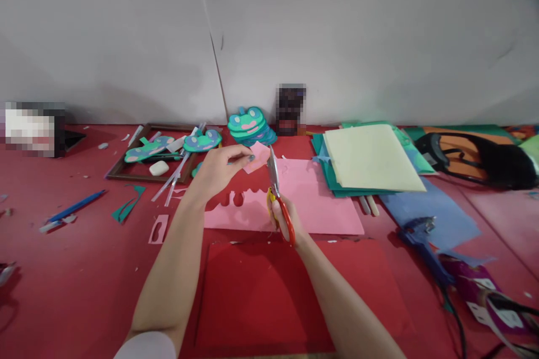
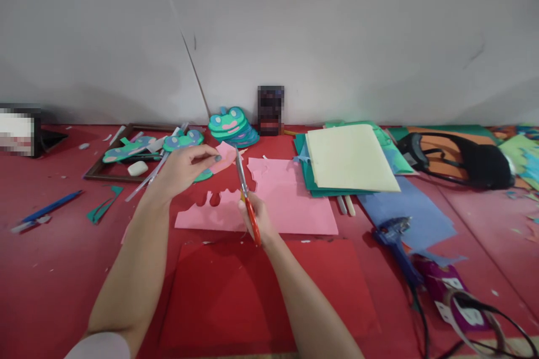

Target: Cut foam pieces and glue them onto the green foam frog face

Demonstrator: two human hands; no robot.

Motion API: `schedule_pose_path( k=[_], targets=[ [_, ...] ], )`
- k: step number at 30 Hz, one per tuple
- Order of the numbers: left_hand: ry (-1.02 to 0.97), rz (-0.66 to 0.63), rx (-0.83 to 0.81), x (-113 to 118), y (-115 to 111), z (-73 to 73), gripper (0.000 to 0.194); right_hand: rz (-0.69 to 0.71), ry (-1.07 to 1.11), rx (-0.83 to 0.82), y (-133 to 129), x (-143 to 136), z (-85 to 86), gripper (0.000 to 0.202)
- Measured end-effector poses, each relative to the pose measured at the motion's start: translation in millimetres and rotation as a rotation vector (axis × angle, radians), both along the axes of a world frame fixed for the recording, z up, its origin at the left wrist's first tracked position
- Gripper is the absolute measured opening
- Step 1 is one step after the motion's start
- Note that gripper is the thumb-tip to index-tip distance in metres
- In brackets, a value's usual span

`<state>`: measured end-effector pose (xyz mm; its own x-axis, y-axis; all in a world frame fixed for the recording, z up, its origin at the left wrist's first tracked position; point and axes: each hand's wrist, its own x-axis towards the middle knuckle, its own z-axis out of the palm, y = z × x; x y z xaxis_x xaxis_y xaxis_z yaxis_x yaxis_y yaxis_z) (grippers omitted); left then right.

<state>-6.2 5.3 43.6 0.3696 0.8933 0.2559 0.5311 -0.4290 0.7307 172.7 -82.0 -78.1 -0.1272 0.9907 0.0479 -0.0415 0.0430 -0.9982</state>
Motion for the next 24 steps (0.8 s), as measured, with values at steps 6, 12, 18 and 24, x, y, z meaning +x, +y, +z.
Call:
schedule_pose_path(
  k=[6,12,18,24],
  targets=[
    [0.059,-0.027,0.007,0.2,-3.5,3.6,0.020,0.031,0.040,-0.025,0.6,0.0,1.0,0.046],
    [0.113,-0.038,-0.023,0.3,-5.5,7.1,0.022,0.021,0.005,0.004,0.6,0.5,-0.2,0.046],
    [0.094,-0.037,-0.031,-1.0,-6.6,8.2,0.021,0.031,-0.013,0.005,0.6,0.9,1.3,0.047],
    [0.105,-0.038,-0.026,-2.6,-8.3,10.3,0.020,0.015,-0.026,-0.007,-0.2,1.2,8.7,0.050]
  ],
)
